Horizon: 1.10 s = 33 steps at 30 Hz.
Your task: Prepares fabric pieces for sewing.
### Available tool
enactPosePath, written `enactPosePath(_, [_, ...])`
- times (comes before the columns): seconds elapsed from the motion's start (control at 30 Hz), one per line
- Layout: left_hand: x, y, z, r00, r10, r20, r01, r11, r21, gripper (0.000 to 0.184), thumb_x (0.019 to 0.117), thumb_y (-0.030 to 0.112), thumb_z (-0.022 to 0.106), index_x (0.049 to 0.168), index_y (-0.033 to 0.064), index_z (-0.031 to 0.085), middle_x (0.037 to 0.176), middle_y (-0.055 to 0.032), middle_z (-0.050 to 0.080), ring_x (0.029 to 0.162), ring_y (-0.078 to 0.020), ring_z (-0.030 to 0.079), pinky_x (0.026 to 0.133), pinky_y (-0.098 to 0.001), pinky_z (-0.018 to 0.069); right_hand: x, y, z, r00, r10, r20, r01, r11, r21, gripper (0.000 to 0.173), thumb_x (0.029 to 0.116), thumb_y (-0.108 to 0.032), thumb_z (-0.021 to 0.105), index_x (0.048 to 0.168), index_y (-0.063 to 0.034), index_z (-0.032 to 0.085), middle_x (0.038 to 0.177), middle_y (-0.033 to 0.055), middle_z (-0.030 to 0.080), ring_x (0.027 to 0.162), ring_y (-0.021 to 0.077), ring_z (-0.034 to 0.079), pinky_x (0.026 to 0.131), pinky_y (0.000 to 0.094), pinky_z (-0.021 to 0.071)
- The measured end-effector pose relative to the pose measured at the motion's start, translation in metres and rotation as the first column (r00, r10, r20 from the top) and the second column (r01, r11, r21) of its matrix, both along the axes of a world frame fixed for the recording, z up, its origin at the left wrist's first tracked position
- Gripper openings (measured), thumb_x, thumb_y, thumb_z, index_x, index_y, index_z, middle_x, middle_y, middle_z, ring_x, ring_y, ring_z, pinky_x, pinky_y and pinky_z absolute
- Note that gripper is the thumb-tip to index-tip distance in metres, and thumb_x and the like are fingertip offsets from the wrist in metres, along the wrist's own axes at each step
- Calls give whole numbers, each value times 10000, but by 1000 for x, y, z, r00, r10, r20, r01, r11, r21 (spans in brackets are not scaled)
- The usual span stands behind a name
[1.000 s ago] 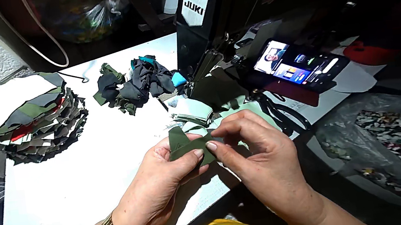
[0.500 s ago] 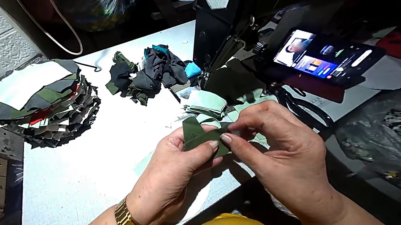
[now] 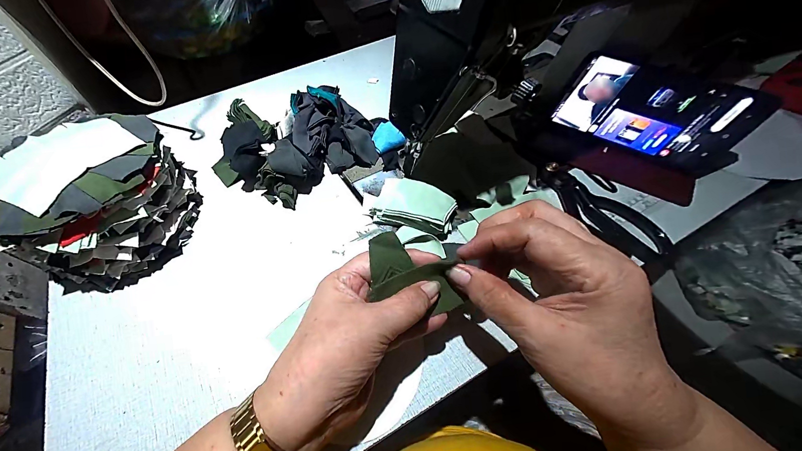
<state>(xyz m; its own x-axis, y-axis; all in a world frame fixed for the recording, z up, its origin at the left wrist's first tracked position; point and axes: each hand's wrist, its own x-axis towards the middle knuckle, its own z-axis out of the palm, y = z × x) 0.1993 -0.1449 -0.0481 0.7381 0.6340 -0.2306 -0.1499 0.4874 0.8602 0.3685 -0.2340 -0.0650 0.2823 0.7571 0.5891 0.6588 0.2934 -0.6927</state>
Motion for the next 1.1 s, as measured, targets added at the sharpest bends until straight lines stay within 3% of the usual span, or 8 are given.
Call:
enactPosePath(0.6, [2,-1,2,1000,-4,-10,4,1000,-2,220,961,-39,644,1170,14,690,1037,-147,707,879,-187,714,834,-318,613,-1,0,-1,999,-18,44,12,990,137,61,870,-56,741,928,-73,741,961,-6,581,841,37,590,695,129,529])
enactPosePath(0.77, [2,-1,2,1000,-7,6,8,1000,-18,224,963,-39,641,1176,12,688,1028,-149,705,867,-184,713,828,-314,615,1,0,-2,991,-2,133,-19,987,158,50,880,-42,732,927,-59,734,989,7,575,885,37,597,742,132,537])
enactPosePath(0.87, [1,-1,3,998,-13,63,19,995,-95,225,1017,28,588,1229,16,662,1062,-164,703,903,-205,724,844,-339,620,4,0,-3,977,62,202,-94,984,153,49,897,-53,721,943,-60,737,1025,24,632,952,74,623,808,188,550])
enactPosePath(1.0, [0,2,3,997,-14,71,28,981,-191,272,1046,241,594,1235,58,665,1105,-139,702,982,-214,719,885,-365,613,2,0,-2,946,136,295,-182,974,134,39,920,-92,709,922,-96,748,995,10,702,1013,141,626,872,315,513])
enactPosePath(1.1, [1,3,2,999,0,34,6,984,-180,206,1018,143,626,1193,62,698,1014,-144,724,901,-190,729,824,-318,620,-1,-1,-1,931,161,328,-213,968,131,52,938,-90,692,934,-94,743,968,-1,719,1020,146,638,904,347,503])
